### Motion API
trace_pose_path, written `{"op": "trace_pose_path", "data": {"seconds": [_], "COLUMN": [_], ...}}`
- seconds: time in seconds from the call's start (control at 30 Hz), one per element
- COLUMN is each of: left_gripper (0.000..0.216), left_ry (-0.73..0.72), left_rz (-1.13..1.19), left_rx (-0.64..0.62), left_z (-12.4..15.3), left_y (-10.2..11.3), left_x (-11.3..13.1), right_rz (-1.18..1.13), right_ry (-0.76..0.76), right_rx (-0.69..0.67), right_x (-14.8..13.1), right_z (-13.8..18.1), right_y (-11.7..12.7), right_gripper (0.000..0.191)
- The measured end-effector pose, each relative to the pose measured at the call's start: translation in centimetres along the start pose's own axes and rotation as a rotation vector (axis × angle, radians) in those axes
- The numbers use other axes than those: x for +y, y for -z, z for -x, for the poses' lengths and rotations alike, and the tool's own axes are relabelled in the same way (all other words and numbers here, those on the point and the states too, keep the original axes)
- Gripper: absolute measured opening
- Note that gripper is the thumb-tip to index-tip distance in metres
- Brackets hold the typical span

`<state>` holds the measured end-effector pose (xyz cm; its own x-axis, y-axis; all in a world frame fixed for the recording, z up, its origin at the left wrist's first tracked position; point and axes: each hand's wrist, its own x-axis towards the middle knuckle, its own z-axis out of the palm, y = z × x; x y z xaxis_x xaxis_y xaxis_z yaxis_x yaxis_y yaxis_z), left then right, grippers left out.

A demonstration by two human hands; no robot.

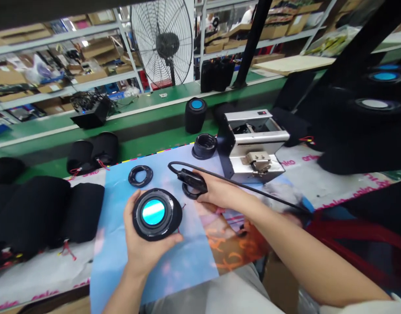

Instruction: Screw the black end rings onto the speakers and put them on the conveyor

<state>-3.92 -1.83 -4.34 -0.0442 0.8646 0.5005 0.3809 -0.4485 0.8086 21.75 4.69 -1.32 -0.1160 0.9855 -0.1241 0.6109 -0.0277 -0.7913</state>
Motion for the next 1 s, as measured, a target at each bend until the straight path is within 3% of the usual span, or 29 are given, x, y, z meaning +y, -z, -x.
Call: {"op": "trace_pose_path", "data": {"seconds": [0.07,0.17,0.23,0.3,0.4,0.47,0.6,0.73,0.83,1.0], "left_gripper": [0.108,0.094,0.092,0.093,0.093,0.089,0.078,0.099,0.109,0.110], "left_ry": [0.053,0.086,0.070,0.044,0.083,0.142,0.165,0.217,0.289,0.306], "left_rz": [0.043,0.113,0.130,0.131,0.140,0.176,0.246,0.224,0.240,0.391], "left_rx": [-0.111,-0.249,-0.254,-0.167,-0.057,-0.077,-0.172,-0.151,-0.189,-0.350], "left_z": [-0.2,-0.8,-0.9,-0.7,0.1,0.6,0.5,-1.1,-2.3,-3.5], "left_y": [0.2,0.1,-0.6,-2.0,-4.7,-6.1,-6.7,-5.3,-4.2,-3.1], "left_x": [0.6,2.0,2.6,2.8,2.7,2.7,3.4,4.1,4.3,4.4], "right_rz": [-0.018,-0.063,-0.101,-0.088,0.093,0.289,0.583,0.262,-0.003,-0.065], "right_ry": [-0.035,-0.047,-0.016,0.062,0.260,0.357,0.268,0.246,0.172,0.148], "right_rx": [0.004,0.039,0.060,0.095,0.181,0.238,0.231,0.147,0.054,0.026], "right_x": [-0.6,-2.2,-3.5,-4.7,-6.1,-6.7,-7.3,-6.2,-4.8,-3.5], "right_z": [0.6,2.4,4.0,5.6,7.3,7.8,7.5,6.6,6.1,6.2], "right_y": [0.9,3.0,4.3,5.0,4.6,3.5,2.1,3.7,4.3,2.4], "right_gripper": [0.083,0.083,0.077,0.077,0.072,0.066,0.073,0.079,0.095,0.062]}}
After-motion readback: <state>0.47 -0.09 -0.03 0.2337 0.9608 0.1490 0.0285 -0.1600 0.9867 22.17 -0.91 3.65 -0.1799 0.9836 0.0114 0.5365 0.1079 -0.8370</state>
